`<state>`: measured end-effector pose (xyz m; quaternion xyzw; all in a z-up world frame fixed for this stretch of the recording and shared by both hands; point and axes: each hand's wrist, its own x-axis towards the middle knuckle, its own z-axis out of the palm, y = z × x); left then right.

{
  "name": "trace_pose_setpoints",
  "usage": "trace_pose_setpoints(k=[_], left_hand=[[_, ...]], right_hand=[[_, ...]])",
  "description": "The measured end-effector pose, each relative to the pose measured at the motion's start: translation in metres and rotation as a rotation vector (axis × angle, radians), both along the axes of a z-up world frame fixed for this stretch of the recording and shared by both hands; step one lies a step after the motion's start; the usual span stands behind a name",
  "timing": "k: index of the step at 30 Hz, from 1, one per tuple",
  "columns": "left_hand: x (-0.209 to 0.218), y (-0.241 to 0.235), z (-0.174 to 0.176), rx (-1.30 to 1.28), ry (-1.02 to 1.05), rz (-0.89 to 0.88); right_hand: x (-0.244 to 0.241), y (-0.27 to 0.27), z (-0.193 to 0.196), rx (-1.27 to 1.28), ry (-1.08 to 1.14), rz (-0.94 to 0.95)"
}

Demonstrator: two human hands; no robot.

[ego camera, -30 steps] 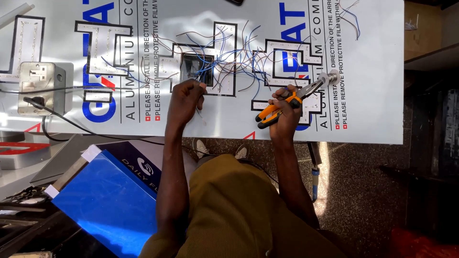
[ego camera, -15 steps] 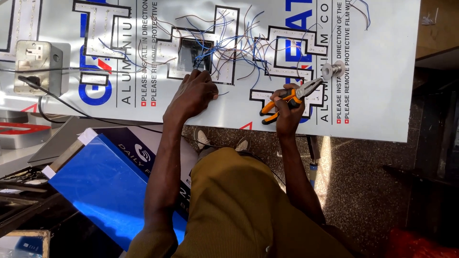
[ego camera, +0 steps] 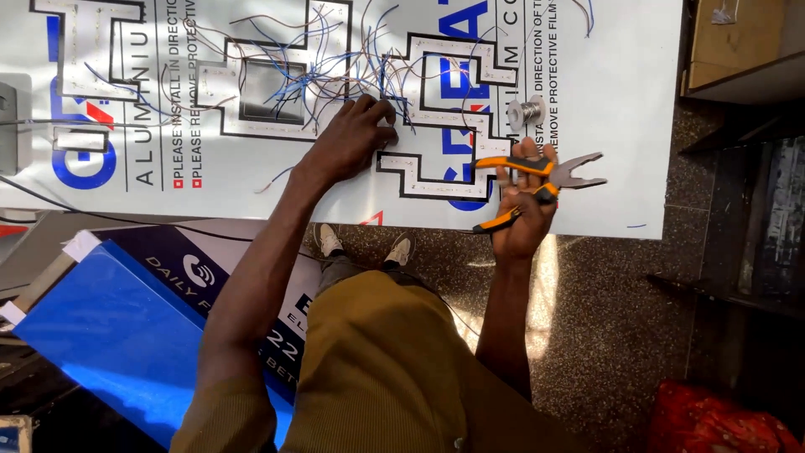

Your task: Stripping insulation from multiple wires and preparing them for connection on a sign board using a wire stripper.

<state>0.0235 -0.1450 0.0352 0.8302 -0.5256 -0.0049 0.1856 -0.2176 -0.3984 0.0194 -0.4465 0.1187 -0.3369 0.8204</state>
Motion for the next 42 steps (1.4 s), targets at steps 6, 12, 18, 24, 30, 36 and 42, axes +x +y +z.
trace_pose_setpoints(k=[6, 12, 18, 24, 30, 36, 42], left_hand=[[0.017, 0.009, 0.051, -0.669, 0.414, -0.116], [0.031, 0.031, 0.082, -1.175, 0.71, 0.202], [0.031, 0.062, 0.11, -1.22, 0.573, 0.208], [0.014, 0.069, 0.106, -1.21, 0.501, 0.012], [-0.004, 0.077, 0.115, -1.143, 0.476, -0.109], [-0.013, 0.08, 0.135, -1.102, 0.386, -0.218], [-0.018, 0.075, 0.15, -1.037, 0.213, -0.204]], right_hand=[[0.009, 0.037, 0.005, 0.458, -0.131, 0.185], [0.037, 0.067, -0.009, 0.24, -0.066, 0.426], [0.089, 0.124, 0.031, -0.141, 0.226, 0.294], [0.144, 0.163, 0.048, -0.527, 0.096, 0.29], [0.164, 0.199, 0.089, -0.799, 0.006, 0.04], [0.161, 0.188, 0.101, -1.077, -0.064, -0.153], [0.162, 0.159, 0.096, -1.151, -0.082, -0.145]])
